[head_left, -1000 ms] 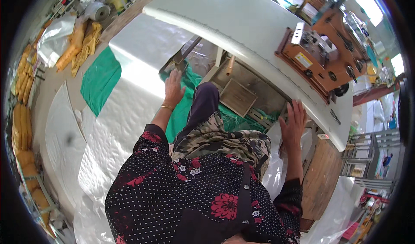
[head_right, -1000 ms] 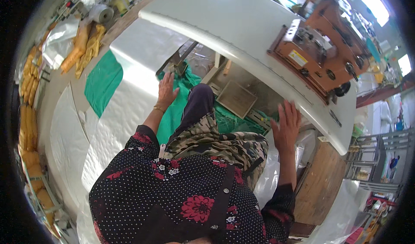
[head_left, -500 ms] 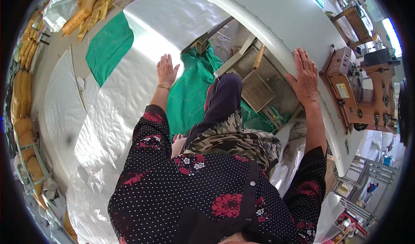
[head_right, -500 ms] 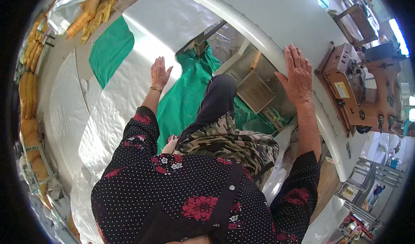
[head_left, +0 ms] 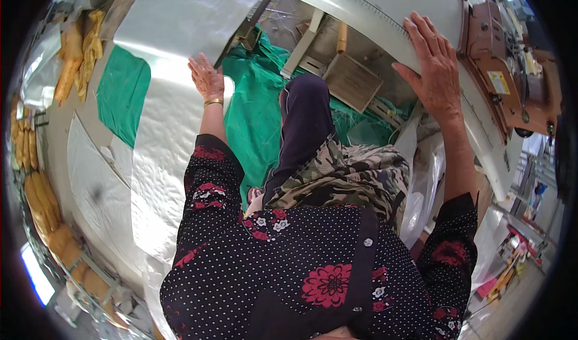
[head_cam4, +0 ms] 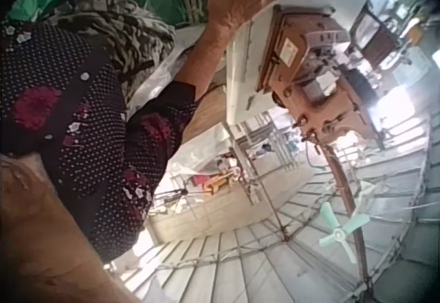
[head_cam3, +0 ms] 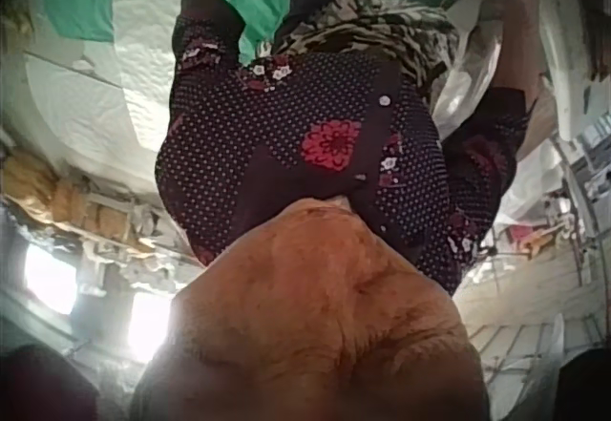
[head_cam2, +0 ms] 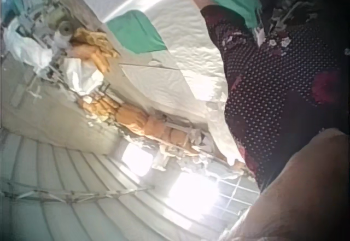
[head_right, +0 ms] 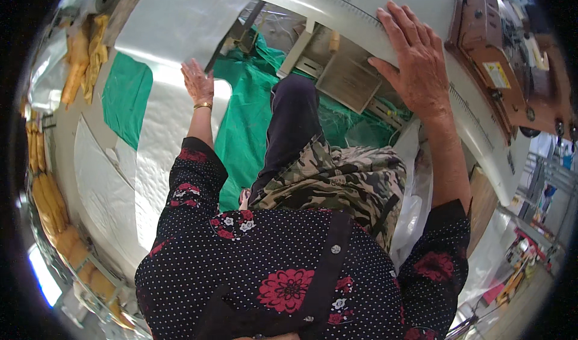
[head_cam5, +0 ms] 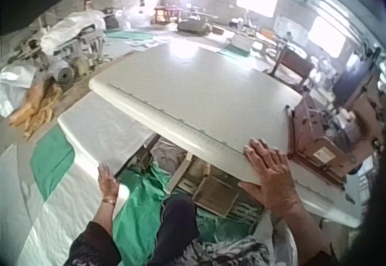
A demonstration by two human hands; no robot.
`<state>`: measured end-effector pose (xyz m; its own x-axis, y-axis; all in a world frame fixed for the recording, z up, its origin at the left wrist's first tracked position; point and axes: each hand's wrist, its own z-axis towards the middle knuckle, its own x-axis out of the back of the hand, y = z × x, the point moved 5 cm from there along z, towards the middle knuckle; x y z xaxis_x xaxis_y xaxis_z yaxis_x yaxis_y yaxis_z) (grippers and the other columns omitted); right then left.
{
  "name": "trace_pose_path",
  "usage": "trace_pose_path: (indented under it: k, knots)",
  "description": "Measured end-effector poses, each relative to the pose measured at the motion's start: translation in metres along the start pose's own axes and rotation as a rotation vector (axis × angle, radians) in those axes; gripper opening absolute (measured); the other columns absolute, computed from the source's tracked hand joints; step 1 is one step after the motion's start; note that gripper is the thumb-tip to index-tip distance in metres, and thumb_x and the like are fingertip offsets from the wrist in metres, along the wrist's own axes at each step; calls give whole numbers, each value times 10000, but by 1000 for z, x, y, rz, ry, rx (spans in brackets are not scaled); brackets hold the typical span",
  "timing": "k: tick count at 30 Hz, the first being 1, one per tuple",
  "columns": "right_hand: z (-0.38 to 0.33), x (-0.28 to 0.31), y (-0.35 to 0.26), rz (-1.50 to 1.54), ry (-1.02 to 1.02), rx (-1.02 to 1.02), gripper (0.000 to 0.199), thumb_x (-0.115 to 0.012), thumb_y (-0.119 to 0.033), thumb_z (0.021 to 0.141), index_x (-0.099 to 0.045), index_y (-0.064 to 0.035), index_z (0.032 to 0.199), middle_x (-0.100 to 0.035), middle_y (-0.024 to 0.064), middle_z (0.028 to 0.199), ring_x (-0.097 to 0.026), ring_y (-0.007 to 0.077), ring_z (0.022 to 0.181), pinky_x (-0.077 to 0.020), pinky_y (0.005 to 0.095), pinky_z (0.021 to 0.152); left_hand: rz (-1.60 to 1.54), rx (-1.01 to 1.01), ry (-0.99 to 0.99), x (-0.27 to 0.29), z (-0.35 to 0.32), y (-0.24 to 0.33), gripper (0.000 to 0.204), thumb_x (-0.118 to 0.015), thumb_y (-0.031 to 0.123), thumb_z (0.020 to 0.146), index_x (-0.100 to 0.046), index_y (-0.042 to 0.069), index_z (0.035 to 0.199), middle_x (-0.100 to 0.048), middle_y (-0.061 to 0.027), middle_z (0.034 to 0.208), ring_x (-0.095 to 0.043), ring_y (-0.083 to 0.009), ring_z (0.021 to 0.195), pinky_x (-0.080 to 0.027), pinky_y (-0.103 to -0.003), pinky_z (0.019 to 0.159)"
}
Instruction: Using a heat-sealing machine to join and fold large plastic sheets before placing them into a box.
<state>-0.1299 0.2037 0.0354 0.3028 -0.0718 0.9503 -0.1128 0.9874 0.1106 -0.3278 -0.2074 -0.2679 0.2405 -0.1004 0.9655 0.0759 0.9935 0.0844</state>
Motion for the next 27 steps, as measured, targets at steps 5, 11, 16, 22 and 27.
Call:
trace_pose_path:
  k: [5,11,16,22,27]
  knots:
    - [3,9,-10,-5,33,21,753,-727,-289,782,-390,-113,1432,-382,81,1490,-356,286,1375,-304,436,1108,-28,-71,70,3,4,-5,854,-744,299,789,-287,68,1472,-231,-320,1487,-273,-456,1374,-300,-476,1110]
    - [3,14,-9,-23,-168,-130,776,-741,-289,767,-383,-43,1410,-384,150,1457,-341,325,1364,-283,451,1117,-54,-157,25,-4,3,-9,812,-650,106,794,-242,79,1495,-174,-328,1509,-203,-466,1403,-251,-472,1139]
    - [-1,12,-9,-27,-118,-133,754,-738,-304,768,-406,-54,1397,-401,138,1448,-356,321,1352,-299,446,1116,-129,-159,92,-12,6,-13,742,-523,80,812,-242,80,1498,-158,-331,1514,-183,-473,1408,-219,-495,1145]
    - [-6,8,-7,-39,-62,-98,734,-727,-320,789,-407,-69,1400,-402,127,1453,-367,310,1345,-310,439,1117,-46,-192,77,-14,11,-19,634,-464,58,834,-324,19,1452,-229,-364,1466,-228,-477,1386,-218,-486,1153]
    - [-8,4,-6,-41,-15,-79,735,-730,-322,787,-410,-74,1401,-408,118,1452,-381,307,1337,-315,442,1114,49,-241,43,-10,18,-23,610,-460,42,827,-358,-5,1427,-261,-372,1444,-273,-477,1364,-241,-484,1145]
